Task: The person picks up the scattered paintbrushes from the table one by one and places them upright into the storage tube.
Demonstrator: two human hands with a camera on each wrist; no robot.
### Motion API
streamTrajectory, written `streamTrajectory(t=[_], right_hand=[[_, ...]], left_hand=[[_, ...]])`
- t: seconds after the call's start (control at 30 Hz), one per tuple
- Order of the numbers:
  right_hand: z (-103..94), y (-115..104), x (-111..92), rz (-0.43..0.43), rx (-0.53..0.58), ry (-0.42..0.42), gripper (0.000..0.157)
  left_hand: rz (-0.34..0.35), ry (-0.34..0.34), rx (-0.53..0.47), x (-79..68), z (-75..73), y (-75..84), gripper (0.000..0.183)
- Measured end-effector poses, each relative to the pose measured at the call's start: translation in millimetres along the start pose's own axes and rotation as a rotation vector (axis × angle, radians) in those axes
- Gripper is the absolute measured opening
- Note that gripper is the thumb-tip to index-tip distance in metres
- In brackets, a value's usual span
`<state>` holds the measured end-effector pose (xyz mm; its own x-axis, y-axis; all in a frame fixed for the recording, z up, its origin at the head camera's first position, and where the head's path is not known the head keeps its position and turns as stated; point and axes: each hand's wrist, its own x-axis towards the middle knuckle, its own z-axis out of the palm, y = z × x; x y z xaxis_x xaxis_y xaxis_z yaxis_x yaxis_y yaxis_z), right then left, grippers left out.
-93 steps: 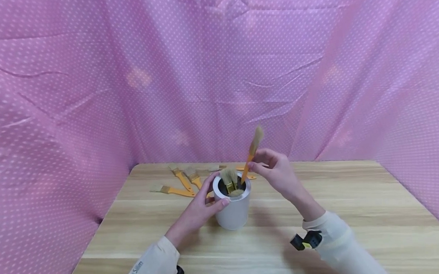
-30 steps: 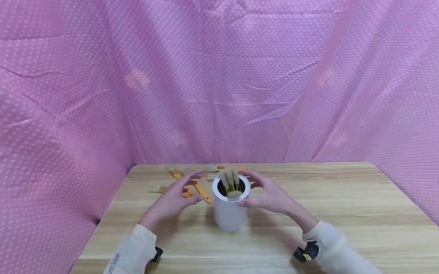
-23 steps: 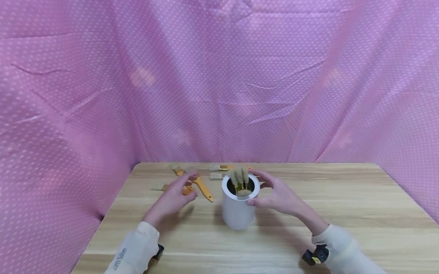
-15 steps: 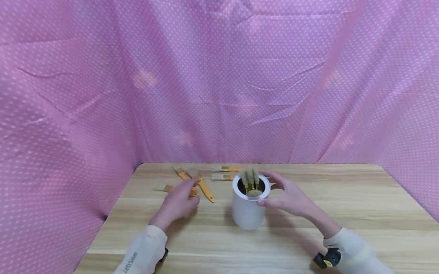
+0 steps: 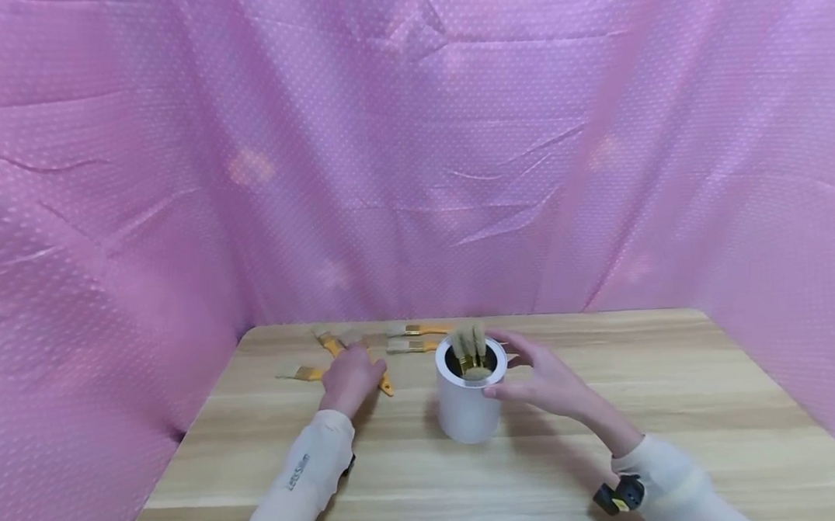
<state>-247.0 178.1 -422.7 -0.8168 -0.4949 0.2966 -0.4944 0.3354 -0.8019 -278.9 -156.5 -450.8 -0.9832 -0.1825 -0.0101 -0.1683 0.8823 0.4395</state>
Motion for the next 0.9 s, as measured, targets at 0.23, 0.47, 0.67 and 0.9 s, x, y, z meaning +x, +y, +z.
streamTrajectory(t=[0.23, 0.47, 0.67, 0.9], right_hand=[[2.4, 3, 4, -0.008, 0.006, -0.025, 0.086], [-2.5, 3, 3, 0.013, 0.009, -0.01, 0.087], [-1.6, 0, 4, -0.008, 0.012, -0.011, 0.086], [-0.3, -1, 4, -0.018, -0.001, -0.008, 0.087]], left_hand=[[-0.015, -0.044, 0.033, 5.3, 0.5, -9.3, 0.03], [-0.002, -0.102, 0.022, 9.2, -11.4, -13.9, 0.023], [0.006, -0.118, 0.004, 6.7, -21.1, -19.1, 0.016], [0.004, -0.098, 0.021, 6.6, -19.5, -20.0, 0.018]])
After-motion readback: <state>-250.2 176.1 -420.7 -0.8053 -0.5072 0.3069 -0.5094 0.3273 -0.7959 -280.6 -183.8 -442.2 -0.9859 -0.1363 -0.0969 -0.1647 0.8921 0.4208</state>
